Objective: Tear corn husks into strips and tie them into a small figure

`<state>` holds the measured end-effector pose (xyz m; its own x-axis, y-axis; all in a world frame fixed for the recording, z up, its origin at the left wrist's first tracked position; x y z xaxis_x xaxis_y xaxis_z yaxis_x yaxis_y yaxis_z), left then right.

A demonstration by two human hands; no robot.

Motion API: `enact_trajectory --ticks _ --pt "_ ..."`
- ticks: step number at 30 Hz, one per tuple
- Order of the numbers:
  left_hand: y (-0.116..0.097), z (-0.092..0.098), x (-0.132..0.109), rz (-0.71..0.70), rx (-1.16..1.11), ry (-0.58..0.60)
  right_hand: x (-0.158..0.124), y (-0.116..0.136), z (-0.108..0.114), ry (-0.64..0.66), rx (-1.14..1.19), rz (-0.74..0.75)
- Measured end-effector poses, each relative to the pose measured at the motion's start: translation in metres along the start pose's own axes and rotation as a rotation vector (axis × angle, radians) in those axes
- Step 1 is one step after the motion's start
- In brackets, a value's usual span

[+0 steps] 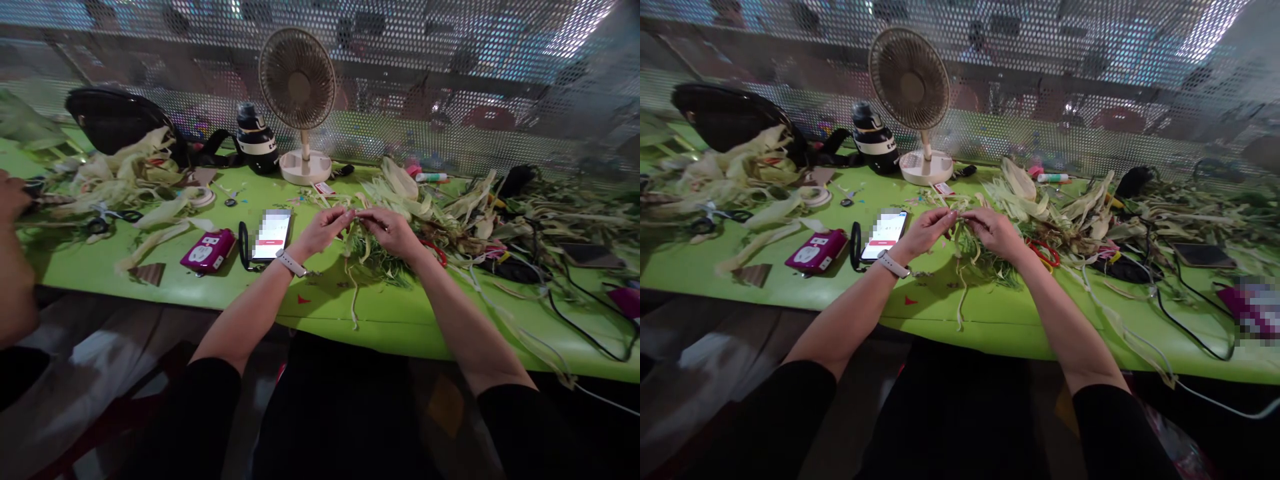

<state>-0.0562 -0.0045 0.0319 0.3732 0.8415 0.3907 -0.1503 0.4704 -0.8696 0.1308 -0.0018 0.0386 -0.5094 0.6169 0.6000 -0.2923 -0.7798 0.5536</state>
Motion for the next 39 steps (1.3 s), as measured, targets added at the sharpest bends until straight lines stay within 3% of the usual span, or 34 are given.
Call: enact_trajectory --ticks 6,13,20,25,29,39 --pt "-0.002 -0.002 -0.001 0.041 -0.039 -0.003 0.001 0.014 0.003 0.071 0.007 -0.143" --pt "-0.006 -0.009 -0.004 0.003 0.041 0.031 0.003 0.013 -0.003 -0.06 0.113 -0.177" --pt "-0.002 -0.015 -0.006 -0.009 0.048 0.008 0.003 0.018 -0.001 -0.015 0.33 -0.304" --pt "0.0 -0.011 -0.006 0.099 -0.127 0.032 0.002 0.017 0.005 0.024 0.427 -0.408" --pt "-0.002 -0.006 -0.007 0.254 -0.268 0.083 0.003 0.013 0.011 -0.017 0.509 -0.433" --pt "0.007 -0.012 -0.01 0.35 -0.309 0.094 0.002 -0.002 0.013 -0.019 0.327 -0.373"
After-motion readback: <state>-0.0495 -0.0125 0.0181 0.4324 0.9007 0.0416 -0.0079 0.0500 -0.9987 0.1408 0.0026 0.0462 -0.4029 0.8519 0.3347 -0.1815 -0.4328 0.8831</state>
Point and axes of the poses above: each hand's wrist, its own x-axis towards the middle knuckle, its own z-axis out of the back of the hand, y = z × x, the point moved 2 cm from there along x, towards the middle knuckle, and after that the axes turned 6 degrees about x, right-handed, at the moved point
